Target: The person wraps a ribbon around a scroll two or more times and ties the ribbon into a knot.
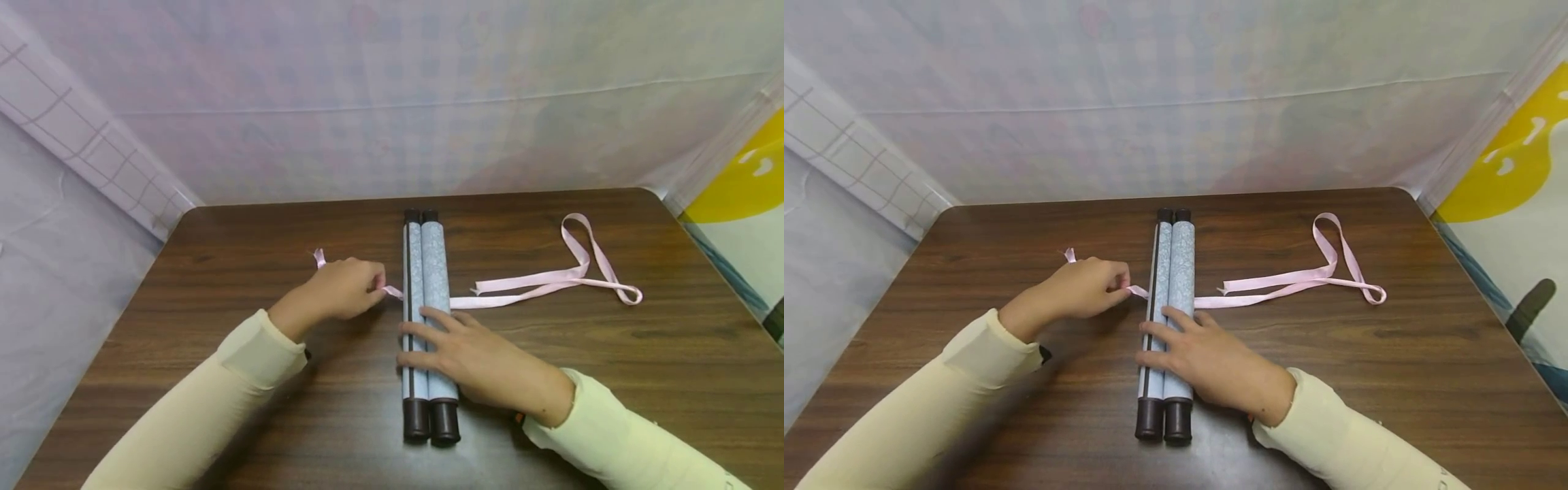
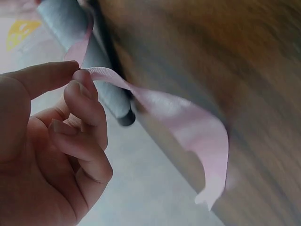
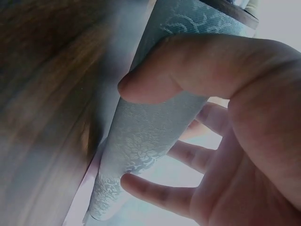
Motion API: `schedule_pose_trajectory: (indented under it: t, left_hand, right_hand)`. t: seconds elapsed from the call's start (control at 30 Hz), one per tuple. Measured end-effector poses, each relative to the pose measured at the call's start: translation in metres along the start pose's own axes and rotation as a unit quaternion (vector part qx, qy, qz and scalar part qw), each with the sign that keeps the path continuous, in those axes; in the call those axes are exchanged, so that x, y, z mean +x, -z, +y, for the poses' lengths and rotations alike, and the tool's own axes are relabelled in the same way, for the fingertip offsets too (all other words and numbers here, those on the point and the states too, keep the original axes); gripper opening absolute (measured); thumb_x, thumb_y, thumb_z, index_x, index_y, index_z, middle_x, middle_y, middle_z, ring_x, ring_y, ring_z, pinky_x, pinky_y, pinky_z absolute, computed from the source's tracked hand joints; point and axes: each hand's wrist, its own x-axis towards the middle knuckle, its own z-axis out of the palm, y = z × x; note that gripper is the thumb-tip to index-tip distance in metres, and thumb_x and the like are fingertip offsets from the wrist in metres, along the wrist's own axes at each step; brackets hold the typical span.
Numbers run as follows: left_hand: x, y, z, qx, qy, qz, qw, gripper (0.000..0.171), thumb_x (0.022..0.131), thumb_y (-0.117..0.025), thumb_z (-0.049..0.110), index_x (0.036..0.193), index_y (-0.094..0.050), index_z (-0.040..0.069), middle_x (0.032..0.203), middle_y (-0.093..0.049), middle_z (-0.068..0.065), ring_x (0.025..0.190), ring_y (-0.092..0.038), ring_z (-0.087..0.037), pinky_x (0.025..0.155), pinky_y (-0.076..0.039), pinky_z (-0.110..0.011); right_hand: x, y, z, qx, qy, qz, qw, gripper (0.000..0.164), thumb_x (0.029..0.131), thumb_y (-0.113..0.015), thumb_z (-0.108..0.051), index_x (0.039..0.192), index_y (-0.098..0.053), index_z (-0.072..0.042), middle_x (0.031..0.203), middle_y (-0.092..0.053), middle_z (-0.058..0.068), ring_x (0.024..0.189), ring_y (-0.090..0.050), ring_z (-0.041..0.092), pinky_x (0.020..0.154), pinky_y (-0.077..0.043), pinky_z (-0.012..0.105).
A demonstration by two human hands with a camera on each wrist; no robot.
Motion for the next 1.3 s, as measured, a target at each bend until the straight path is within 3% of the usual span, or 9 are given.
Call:
schedule_pose_trajectory:
  t: [0.3, 0.7, 1.03, 1.3]
  left_hand:
    - [-0.029, 0.013, -0.028, -0.002, 0.024, 0.036, 0.9991, 0.010, 0.088, -0.057, 0.029, 0.083, -0.057, 0.020, 0.063, -0.053, 0.004, 0.055, -0.049, -0.014, 0.047, -0.040, -0.032]
    - [-0.060, 0.022, -0.058, -0.020, 0.068, 0.050, 0.9962, 0.010, 0.087, -0.059, 0.027, 0.082, -0.057, 0.018, 0.063, -0.053, 0.003, 0.053, -0.047, -0.015, 0.046, -0.036, -0.031]
    - [-0.073, 0.021, -0.079, -0.017, 0.084, 0.058, 0.9946, 0.008, 0.083, -0.059, 0.023, 0.080, -0.058, 0.016, 0.063, -0.056, 0.003, 0.054, -0.048, -0.015, 0.048, -0.037, -0.032]
    - [-0.081, 0.021, -0.093, -0.011, 0.106, 0.033, 0.9937, 0.011, 0.085, -0.058, 0.025, 0.082, -0.058, 0.015, 0.068, -0.058, 0.001, 0.057, -0.049, -0.016, 0.049, -0.039, -0.034]
  right_hand:
    - [0.001, -0.003, 0.000, -0.004, -0.002, -0.008, 1.000, 0.083, 0.063, -0.069, 0.006, 0.134, -0.049, -0.033, 0.146, -0.038, 0.007, 0.130, -0.027, 0.040, 0.089, -0.042, 0.063]
    - [0.000, -0.004, -0.001, 0.001, -0.003, -0.003, 1.000, 0.082, 0.065, -0.067, 0.008, 0.133, -0.049, -0.033, 0.147, -0.038, 0.007, 0.131, -0.026, 0.040, 0.088, -0.042, 0.064]
    - [0.001, -0.005, -0.002, 0.001, -0.006, -0.006, 1.000, 0.082, 0.065, -0.067, 0.009, 0.133, -0.049, -0.033, 0.147, -0.037, 0.007, 0.132, -0.025, 0.039, 0.087, -0.042, 0.064]
    - [0.001, -0.006, -0.002, 0.001, -0.010, -0.008, 1.000, 0.081, 0.065, -0.069, 0.006, 0.133, -0.050, -0.033, 0.147, -0.037, 0.007, 0.132, -0.025, 0.039, 0.087, -0.042, 0.063]
